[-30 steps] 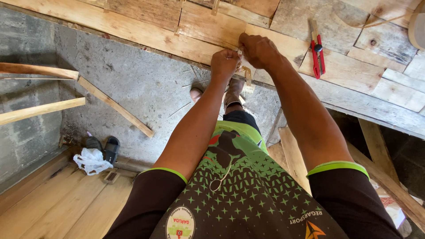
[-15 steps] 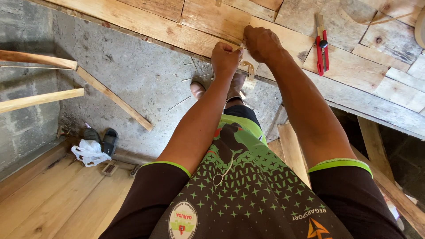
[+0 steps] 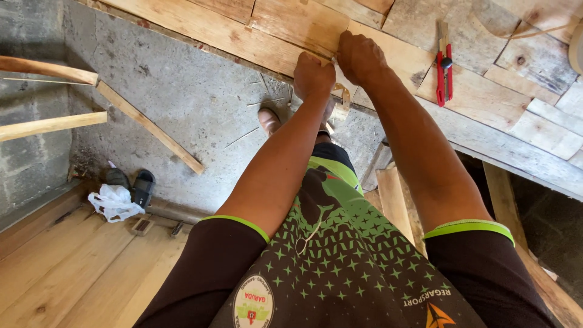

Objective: Trim and glue small wood tiles onto a surface to create a decorative pattern.

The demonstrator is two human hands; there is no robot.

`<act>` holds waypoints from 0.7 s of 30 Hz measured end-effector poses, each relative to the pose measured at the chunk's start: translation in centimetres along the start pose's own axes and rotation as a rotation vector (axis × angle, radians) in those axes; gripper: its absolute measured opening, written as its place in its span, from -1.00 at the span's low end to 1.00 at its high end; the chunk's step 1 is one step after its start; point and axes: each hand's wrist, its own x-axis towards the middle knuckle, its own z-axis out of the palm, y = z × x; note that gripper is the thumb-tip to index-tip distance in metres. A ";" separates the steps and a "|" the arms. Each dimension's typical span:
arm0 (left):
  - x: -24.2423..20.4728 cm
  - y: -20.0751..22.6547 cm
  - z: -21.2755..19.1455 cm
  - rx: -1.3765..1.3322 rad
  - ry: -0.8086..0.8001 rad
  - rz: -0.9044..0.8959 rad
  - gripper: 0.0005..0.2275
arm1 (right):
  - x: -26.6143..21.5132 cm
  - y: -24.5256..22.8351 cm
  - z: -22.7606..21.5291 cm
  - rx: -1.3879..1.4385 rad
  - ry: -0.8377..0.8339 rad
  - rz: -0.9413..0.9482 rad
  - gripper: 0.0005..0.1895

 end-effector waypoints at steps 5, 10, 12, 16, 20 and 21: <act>0.0 1.2 -0.9 0.051 -0.073 -0.081 -0.75 | 0.5 0.0 -1.3 0.032 0.013 0.095 -0.61; 0.1 2.3 -1.7 0.091 -0.105 -0.109 -0.71 | 0.3 0.8 -0.7 0.196 0.099 0.147 -0.59; 0.1 2.3 -2.0 0.116 -0.115 -0.114 -0.68 | -0.5 1.2 0.0 0.259 0.216 0.063 -0.64; 0.6 2.0 -1.7 0.135 -0.127 -0.112 -0.66 | -0.7 1.4 -1.3 0.588 0.104 0.185 -0.77; 0.1 3.2 -2.8 0.151 -0.153 -0.135 -0.59 | 0.8 1.5 -1.0 0.497 0.055 0.280 -0.48; -0.3 3.5 -3.1 0.151 -0.175 -0.158 -0.52 | 1.3 1.7 -0.2 0.264 0.148 0.246 -0.36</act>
